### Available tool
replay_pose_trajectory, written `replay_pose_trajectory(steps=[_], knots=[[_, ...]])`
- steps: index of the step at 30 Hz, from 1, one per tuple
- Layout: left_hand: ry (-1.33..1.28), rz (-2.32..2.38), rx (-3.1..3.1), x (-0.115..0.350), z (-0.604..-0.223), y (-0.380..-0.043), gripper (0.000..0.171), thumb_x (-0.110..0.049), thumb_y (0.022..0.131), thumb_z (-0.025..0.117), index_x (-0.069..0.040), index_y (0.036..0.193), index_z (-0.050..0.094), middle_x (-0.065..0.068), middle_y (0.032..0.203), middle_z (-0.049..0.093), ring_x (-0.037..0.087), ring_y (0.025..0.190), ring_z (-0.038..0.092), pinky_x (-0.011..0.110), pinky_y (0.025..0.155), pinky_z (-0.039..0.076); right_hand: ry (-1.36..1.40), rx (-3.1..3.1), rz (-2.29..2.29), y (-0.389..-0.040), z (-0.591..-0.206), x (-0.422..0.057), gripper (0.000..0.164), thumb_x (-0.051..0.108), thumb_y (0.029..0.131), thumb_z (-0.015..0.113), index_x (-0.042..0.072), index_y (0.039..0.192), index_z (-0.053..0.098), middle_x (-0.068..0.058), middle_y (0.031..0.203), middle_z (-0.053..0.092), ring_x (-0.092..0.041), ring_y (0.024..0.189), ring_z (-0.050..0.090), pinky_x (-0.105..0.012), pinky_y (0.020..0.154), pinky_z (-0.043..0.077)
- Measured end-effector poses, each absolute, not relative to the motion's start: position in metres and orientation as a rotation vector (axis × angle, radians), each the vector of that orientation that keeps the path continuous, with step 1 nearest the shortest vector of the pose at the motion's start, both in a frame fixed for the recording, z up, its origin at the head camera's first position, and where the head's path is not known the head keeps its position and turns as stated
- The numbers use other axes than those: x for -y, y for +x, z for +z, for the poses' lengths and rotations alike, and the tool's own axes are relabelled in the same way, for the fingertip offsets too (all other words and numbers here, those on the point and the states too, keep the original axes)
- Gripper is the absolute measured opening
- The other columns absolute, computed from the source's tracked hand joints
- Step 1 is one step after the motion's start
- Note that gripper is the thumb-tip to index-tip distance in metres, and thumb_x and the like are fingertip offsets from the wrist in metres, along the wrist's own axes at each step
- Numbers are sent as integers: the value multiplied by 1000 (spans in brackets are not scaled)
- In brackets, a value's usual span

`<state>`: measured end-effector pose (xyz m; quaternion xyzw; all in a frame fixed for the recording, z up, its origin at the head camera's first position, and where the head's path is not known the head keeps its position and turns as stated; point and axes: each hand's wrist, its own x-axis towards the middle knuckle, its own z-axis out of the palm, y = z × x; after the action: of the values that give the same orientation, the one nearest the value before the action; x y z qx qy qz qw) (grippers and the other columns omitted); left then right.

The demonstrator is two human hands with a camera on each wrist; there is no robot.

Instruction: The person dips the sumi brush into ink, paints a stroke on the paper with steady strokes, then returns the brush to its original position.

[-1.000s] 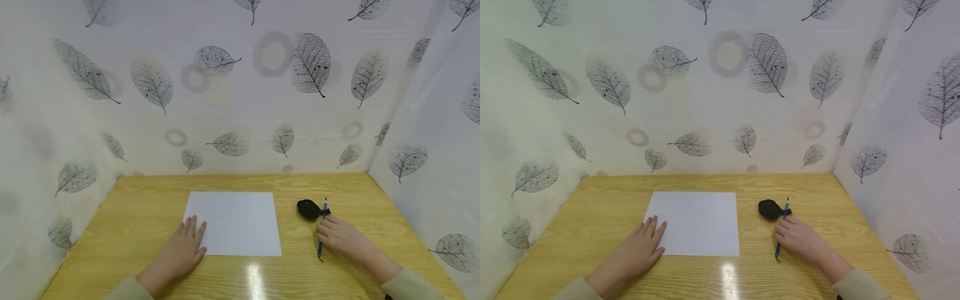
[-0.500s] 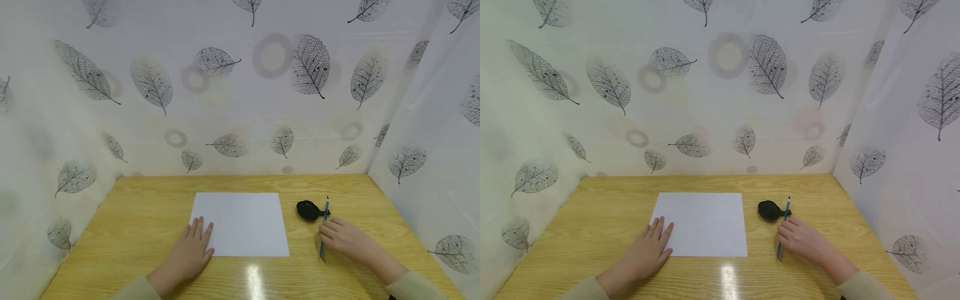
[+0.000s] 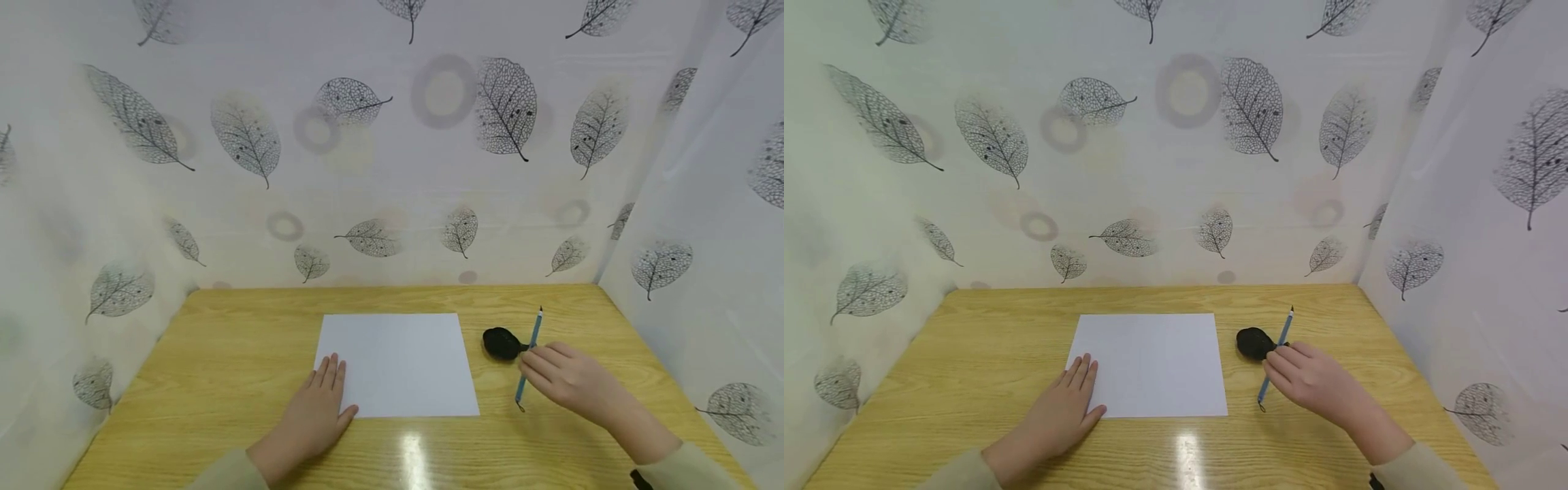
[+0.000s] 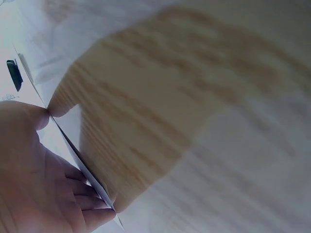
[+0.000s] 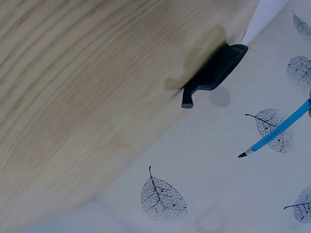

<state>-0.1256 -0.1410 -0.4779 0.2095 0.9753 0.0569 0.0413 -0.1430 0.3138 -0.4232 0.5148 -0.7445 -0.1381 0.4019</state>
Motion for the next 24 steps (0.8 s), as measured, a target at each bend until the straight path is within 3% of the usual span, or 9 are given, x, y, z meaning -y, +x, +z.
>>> replay_pose_trajectory(steps=[17, 24], knots=[[614, 177, -2996, 141, -476, -124, 81, -47, 106, 58, 13, 158, 37, 35, 167, 32, 48, 158, 33, 59, 127, 36, 1124, 1709, 25, -144, -395, -273, 35, -7, 110, 45, -6, 99, 78, -15, 88, 79, -26, 67, 72, -38, 56, 59], [587, 192, -2985, 140, -474, -125, 83, -47, 106, 60, 14, 157, 37, 34, 168, 32, 47, 158, 34, 59, 127, 36, 962, 1722, 187, -153, -408, -266, 38, 17, 111, 55, -4, 93, 80, -13, 80, 79, -27, 58, 68, -41, 54, 59]])
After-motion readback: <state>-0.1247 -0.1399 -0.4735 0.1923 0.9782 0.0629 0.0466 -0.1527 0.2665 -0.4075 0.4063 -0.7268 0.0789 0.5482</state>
